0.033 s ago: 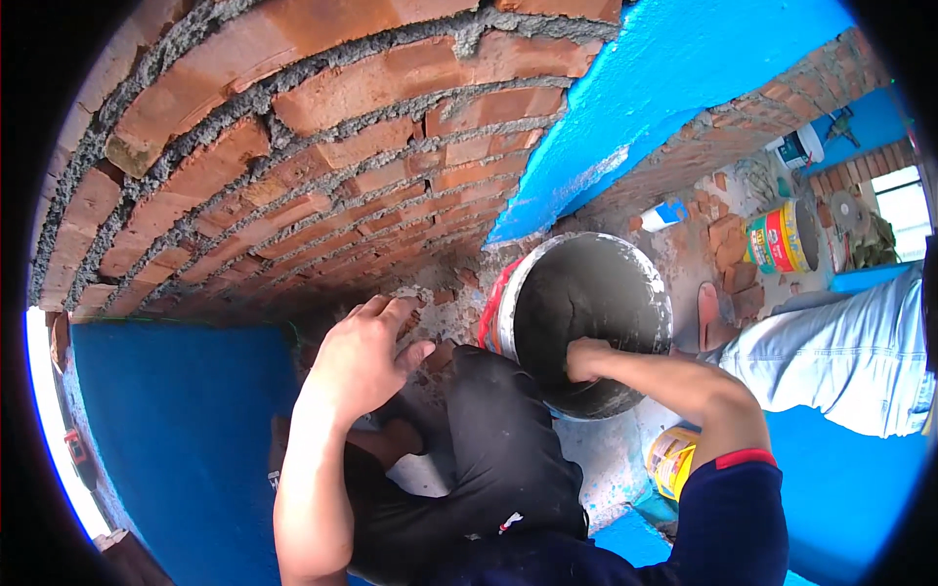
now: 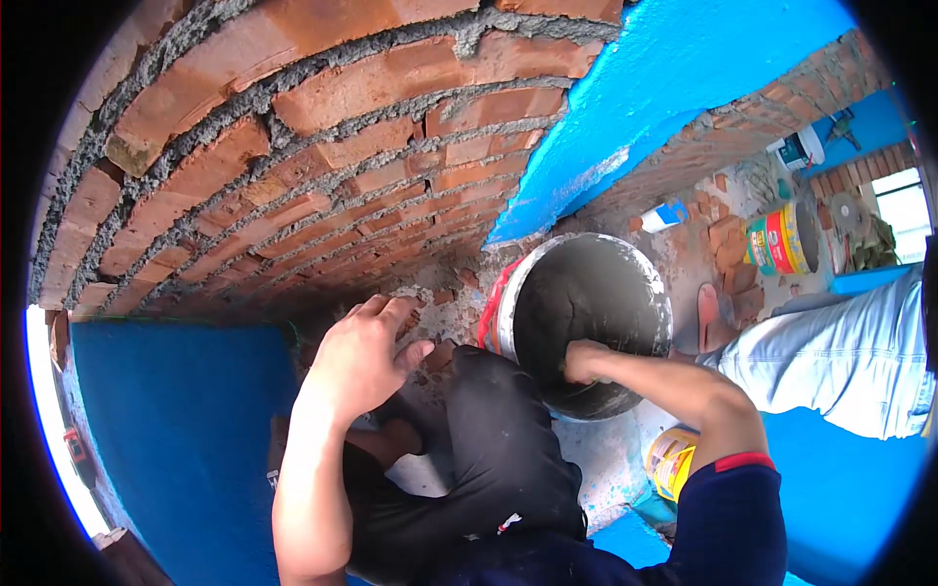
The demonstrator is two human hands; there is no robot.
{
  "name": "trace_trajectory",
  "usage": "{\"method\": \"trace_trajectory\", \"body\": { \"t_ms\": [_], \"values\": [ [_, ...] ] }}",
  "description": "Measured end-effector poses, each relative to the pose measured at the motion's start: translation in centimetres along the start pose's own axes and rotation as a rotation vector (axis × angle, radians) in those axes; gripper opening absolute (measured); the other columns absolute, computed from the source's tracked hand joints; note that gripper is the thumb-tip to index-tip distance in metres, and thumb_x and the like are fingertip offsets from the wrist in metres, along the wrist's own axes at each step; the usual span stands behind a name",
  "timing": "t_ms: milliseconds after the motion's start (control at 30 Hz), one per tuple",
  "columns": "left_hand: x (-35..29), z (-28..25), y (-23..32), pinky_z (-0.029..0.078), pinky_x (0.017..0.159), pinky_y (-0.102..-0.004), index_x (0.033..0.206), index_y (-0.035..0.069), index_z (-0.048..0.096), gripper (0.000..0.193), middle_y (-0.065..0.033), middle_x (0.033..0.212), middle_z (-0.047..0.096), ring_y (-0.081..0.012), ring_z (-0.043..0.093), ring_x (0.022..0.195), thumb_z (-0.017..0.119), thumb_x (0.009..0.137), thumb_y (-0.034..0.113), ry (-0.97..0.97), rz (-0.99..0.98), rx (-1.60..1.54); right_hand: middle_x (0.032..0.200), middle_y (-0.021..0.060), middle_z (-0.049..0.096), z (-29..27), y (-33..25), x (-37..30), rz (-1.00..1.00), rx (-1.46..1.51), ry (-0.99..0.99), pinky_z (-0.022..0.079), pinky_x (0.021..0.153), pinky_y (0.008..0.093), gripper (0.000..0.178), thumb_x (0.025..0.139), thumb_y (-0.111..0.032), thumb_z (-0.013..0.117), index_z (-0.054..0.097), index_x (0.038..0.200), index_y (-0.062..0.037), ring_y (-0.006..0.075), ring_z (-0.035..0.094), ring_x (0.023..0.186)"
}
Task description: The person builds a brick column by spreading mortar onto the existing structure with a trowel and then placing individual bricks onto the mortar bed, occasionally using the trowel to level the mortar.
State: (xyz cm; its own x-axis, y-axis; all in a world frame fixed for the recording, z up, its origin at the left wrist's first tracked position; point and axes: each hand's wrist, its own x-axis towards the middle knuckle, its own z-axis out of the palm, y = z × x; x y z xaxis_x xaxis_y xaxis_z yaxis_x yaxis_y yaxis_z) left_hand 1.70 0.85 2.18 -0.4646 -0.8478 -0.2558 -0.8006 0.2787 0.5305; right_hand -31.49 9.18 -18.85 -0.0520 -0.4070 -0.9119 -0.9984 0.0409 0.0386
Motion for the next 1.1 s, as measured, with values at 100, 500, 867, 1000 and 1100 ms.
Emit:
{"method": "trace_trajectory", "body": {
  "t_ms": [100,500,867,1000,1100],
  "values": [
    [0.4,0.5,0.3,0.049,0.089,-0.0432,0.121,0.001,0.057,0.049,-0.0216,0.115,0.061,-0.0405,0.059,0.105,0.072,0.082,0.027,0.007,0.012,0.016,0.066,0.0155,0.066,2.1,1.0,3.4,0.010,0.445,-0.078,0.050,0.050,0.0428,0.008,0.070,-0.006,0.064,0.067,0.073,0.0008,0.0302,0.065,0.057],
    [0.2,1.5,-1.0,0.050,0.087,-0.0409,0.118,0.003,0.060,0.045,-0.0196,0.111,0.063,-0.0379,0.062,0.101,0.072,0.081,0.026,-0.049,-0.067,0.048,0.064,0.0058,0.055,-2.5,5.0,7.9,-0.248,2.876,-0.859,0.052,0.057,0.0314,0.011,0.077,-0.006,0.057,0.049,0.070,-0.0028,0.0177,0.060,0.057],
    [0.5,1.1,-0.9,0.049,0.089,-0.0418,0.120,0.002,0.059,0.048,-0.0205,0.112,0.063,-0.0384,0.061,0.104,0.072,0.082,0.027,-0.026,-0.034,0.017,0.071,0.0084,0.058,-1.8,7.6,-3.6,-0.174,2.740,-0.318,0.051,0.051,0.0274,0.018,0.090,-0.018,0.058,0.056,0.088,-0.0001,0.0167,0.058,0.056],
    [0.8,1.4,0.4,0.048,0.091,-0.0426,0.120,0.000,0.058,0.049,-0.0214,0.112,0.063,-0.0388,0.060,0.105,0.072,0.081,0.027,-0.066,0.002,0.037,0.070,0.0085,0.060,-5.4,6.6,-10.9,-0.145,1.661,0.038,0.050,0.047,0.0299,0.029,0.091,-0.026,0.059,0.057,0.093,0.0026,0.0178,0.058,0.053],
    [1.1,1.3,1.1,0.048,0.090,-0.0426,0.120,0.000,0.058,0.049,-0.0217,0.112,0.063,-0.0389,0.060,0.104,0.072,0.081,0.027,-0.075,0.001,0.028,0.070,0.0099,0.062,-6.0,5.2,-12.0,-0.101,1.036,0.111,0.050,0.048,0.0299,0.032,0.091,-0.027,0.058,0.056,0.092,0.0056,0.0192,0.061,0.053]
  ]
}}
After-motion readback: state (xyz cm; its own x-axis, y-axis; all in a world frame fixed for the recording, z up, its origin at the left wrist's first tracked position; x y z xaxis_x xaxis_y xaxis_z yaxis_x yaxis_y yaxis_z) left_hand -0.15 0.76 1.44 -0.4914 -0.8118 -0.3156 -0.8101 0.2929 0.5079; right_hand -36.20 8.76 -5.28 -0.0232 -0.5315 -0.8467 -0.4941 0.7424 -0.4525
